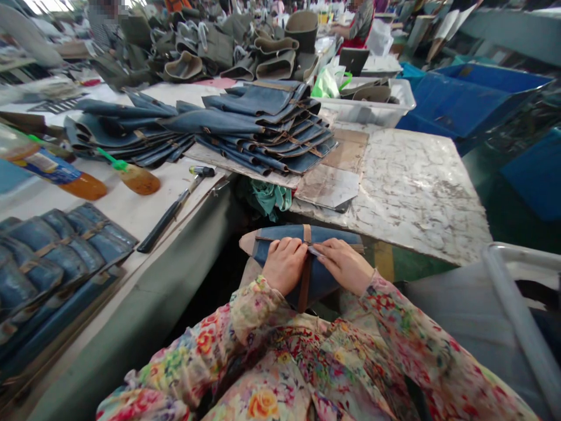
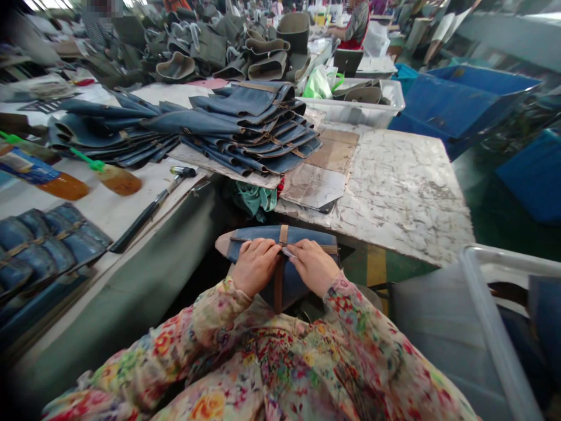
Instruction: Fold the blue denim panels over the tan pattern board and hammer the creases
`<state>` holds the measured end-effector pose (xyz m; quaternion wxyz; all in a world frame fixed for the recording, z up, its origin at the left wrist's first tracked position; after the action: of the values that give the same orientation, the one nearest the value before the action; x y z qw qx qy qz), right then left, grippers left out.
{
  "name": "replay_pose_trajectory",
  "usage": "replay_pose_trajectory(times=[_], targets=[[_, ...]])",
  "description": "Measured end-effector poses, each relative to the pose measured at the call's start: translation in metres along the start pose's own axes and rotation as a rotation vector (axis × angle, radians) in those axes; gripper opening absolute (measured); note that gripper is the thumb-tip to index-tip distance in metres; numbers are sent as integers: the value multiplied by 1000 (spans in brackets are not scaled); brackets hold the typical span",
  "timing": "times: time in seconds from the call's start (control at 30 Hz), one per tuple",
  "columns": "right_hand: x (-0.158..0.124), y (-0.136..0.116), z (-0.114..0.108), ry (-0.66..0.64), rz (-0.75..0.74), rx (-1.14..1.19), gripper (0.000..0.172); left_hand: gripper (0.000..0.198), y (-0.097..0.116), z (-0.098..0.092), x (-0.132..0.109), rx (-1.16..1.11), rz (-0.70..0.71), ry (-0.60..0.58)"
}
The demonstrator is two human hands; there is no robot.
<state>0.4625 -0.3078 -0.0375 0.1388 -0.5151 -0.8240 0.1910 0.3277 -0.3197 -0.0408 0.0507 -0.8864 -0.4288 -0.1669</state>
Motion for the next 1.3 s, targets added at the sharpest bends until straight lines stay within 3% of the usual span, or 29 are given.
replay_pose_trajectory(times=[0.27, 0.7, 1.07, 1.3], targets=[[1, -3, 3, 34, 44, -38, 33, 28, 4, 6, -7, 19, 126, -13], [12, -15, 12, 110, 169, -320, 33, 24, 4, 6, 3, -51, 111, -41], [9, 5, 3, 181, -21, -101, 31, 30, -11, -2, -16, -36, 29, 28], [16, -18, 1, 130, -133, -69, 30, 32, -22, -5, -28, -8, -2, 32]])
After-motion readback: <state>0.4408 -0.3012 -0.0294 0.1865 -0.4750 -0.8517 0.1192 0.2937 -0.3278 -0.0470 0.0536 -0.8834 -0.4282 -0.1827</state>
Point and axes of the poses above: each hand's wrist, its own x-axis towards the middle knuckle, its own z-axis out of the palm, y = z × x, the point moved 5 cm from there along x, towards the middle knuckle, and after that the axes turned 8 degrees about z, right-handed, at the moved point
